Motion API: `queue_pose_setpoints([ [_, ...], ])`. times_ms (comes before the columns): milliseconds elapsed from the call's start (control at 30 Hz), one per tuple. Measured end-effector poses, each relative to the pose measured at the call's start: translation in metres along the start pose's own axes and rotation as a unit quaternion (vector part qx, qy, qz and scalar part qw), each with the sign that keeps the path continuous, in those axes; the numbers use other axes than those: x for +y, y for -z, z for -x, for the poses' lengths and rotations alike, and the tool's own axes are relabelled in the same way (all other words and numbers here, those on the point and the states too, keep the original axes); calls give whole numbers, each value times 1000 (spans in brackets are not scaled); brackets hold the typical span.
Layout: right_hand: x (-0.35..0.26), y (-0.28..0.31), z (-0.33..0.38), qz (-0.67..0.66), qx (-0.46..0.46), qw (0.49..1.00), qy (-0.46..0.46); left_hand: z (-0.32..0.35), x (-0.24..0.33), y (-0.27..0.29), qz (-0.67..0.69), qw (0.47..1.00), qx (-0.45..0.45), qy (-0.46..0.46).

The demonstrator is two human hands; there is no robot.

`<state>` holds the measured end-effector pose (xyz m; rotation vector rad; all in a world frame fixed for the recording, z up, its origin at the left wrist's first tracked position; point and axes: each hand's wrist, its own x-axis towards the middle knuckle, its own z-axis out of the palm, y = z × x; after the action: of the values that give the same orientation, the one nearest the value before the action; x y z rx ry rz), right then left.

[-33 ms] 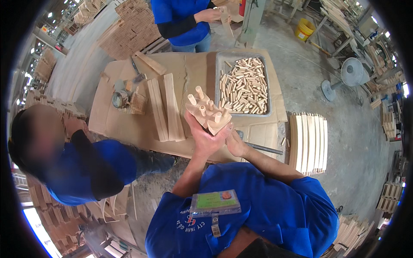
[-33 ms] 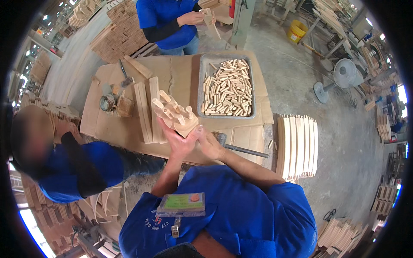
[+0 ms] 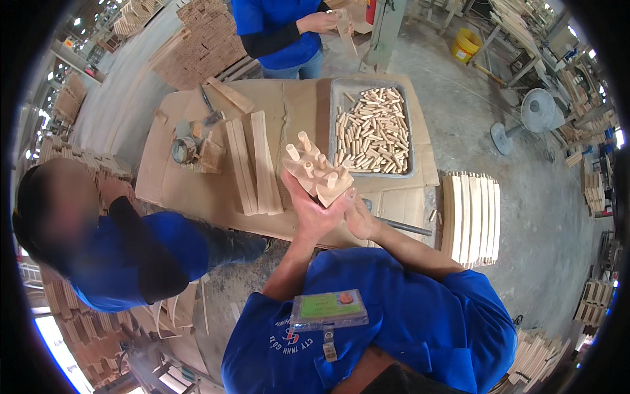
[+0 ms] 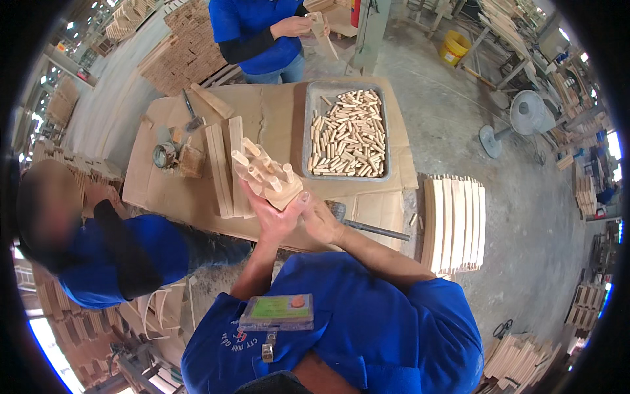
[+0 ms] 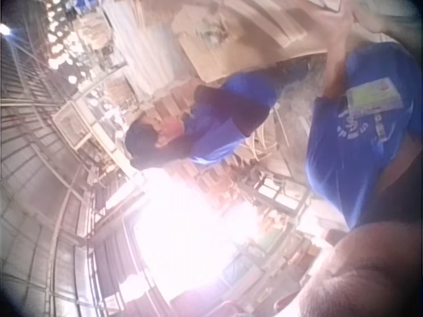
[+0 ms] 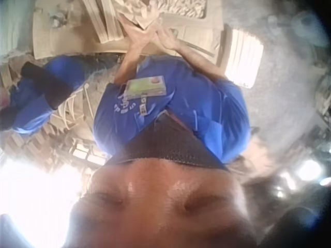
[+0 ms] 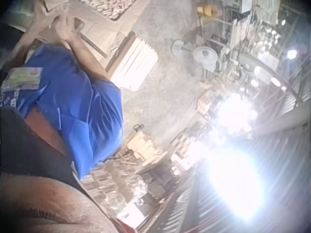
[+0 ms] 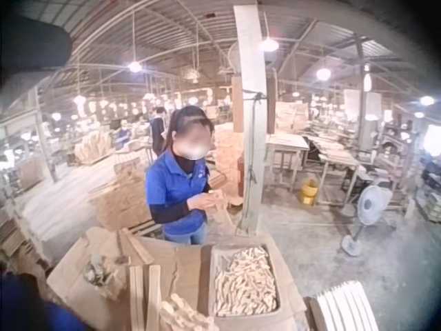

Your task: The person inserts small wooden dowels into pre-drilled holes on a wooden slat and uses a hammer to tap them flush. The person repeats this process for multiple dowels on the same piece and then stacks the finished slat with others.

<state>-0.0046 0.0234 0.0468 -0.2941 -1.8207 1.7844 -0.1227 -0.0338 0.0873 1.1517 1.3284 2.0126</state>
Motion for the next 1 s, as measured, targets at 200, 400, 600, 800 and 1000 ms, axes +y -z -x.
queue_pose_setpoints([
  [200, -31, 3, -20, 157, 21, 969, 191, 19, -10, 9, 45, 999, 10, 3],
  [400, -35, -1, -11, 154, 16, 970, 185, 23, -15, 14, 14, 999, -17, -49],
  [600, -21, -1, -5, 164, 16, 979, 122, 33, -32, 21, 20, 999, -13, -24],
  [800, 1, 23, 53, 130, 115, 976, -128, 25, -12, 27, -33, 997, -62, 16],
  [1000, 75, 59, 129, 597, 28, 779, -189, 15, -11, 34, -76, 992, -104, 11],
])
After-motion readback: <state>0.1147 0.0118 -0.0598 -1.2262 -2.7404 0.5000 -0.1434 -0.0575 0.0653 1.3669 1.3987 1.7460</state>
